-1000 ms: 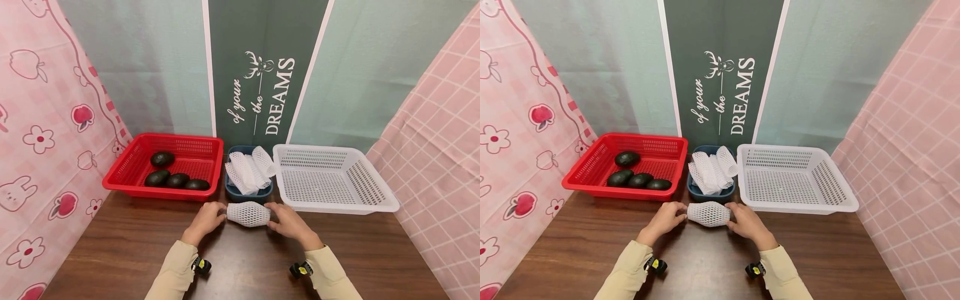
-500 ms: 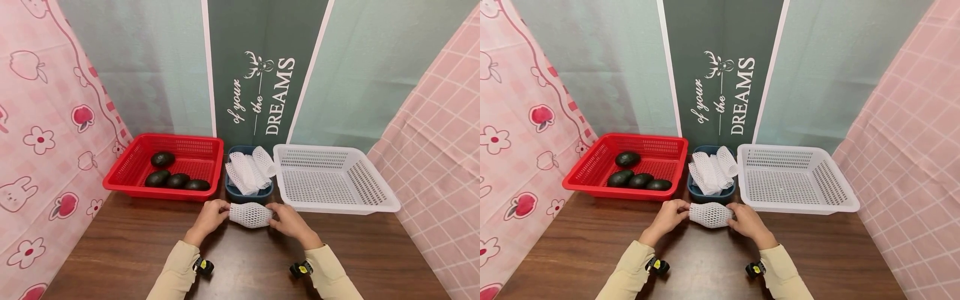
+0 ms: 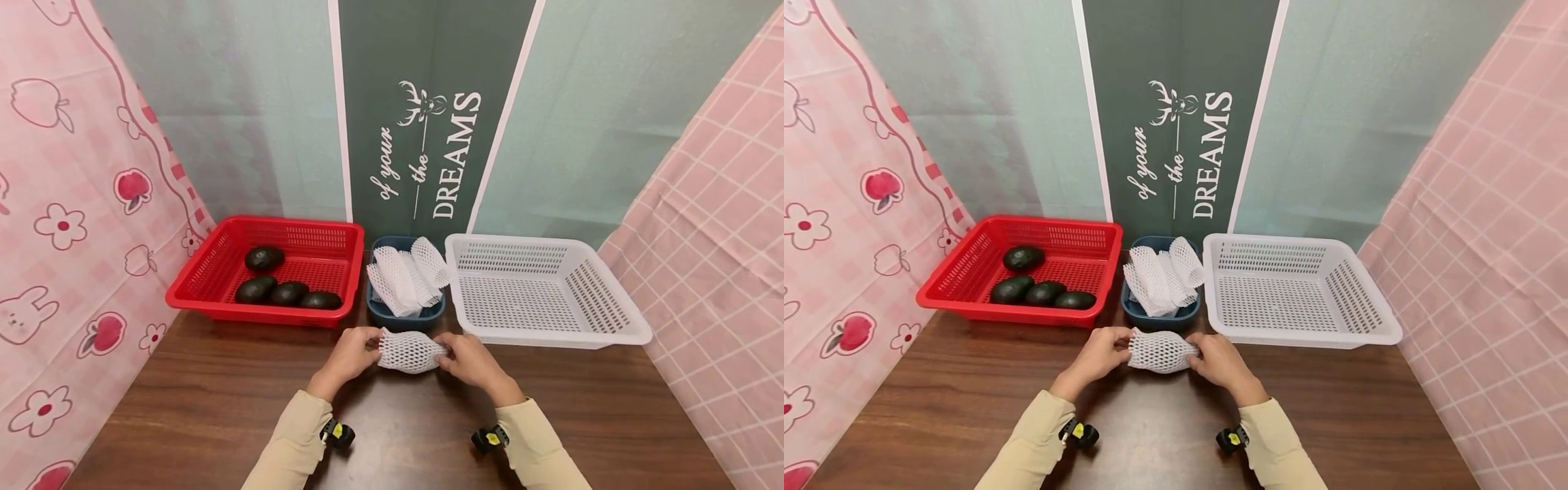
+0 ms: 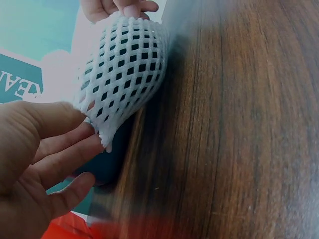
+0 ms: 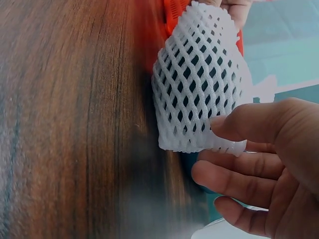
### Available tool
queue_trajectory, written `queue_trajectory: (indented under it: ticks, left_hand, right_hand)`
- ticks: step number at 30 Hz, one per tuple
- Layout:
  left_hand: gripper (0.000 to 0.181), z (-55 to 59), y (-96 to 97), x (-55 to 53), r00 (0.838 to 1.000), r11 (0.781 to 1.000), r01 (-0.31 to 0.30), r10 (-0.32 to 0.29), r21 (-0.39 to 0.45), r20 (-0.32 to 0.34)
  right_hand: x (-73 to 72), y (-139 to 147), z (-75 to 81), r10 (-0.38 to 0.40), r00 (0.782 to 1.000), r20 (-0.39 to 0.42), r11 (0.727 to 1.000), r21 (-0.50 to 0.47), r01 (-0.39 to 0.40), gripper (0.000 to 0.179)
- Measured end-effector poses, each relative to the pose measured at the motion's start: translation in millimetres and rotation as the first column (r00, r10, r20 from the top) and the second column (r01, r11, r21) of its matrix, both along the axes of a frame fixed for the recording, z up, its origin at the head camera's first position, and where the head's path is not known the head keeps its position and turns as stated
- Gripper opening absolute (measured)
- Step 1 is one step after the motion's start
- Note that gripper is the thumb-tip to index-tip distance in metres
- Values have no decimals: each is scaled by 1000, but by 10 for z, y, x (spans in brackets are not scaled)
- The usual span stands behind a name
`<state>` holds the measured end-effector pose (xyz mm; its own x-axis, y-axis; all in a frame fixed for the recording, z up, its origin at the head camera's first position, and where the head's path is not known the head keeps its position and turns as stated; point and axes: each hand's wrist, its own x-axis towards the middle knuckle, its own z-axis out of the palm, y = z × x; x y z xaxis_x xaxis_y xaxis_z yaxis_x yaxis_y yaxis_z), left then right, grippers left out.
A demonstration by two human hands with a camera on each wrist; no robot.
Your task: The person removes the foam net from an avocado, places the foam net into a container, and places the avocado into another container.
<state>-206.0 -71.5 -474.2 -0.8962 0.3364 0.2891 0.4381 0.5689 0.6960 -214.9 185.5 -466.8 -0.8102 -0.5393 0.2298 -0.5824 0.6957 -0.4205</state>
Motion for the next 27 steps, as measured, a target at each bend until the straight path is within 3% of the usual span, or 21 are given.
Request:
queue_trajectory:
  ticks: [12, 18, 27]
  left_hand:
    - [29, -34, 44, -20, 998, 999, 47, -48, -15, -48]
    - [30, -19, 101, -23, 995, 994, 95, -96, -54, -29]
    - [35, -48, 128, -36, 995, 992, 90, -93, -86, -29]
  right_hand:
    - [3, 2, 9, -21, 999, -29, 1000, 17, 22, 15]
    - [-2, -7, 0, -43, 998, -44, 998, 35, 44, 12]
    - [-2, -19, 2, -36, 998, -59, 999, 31, 38, 10]
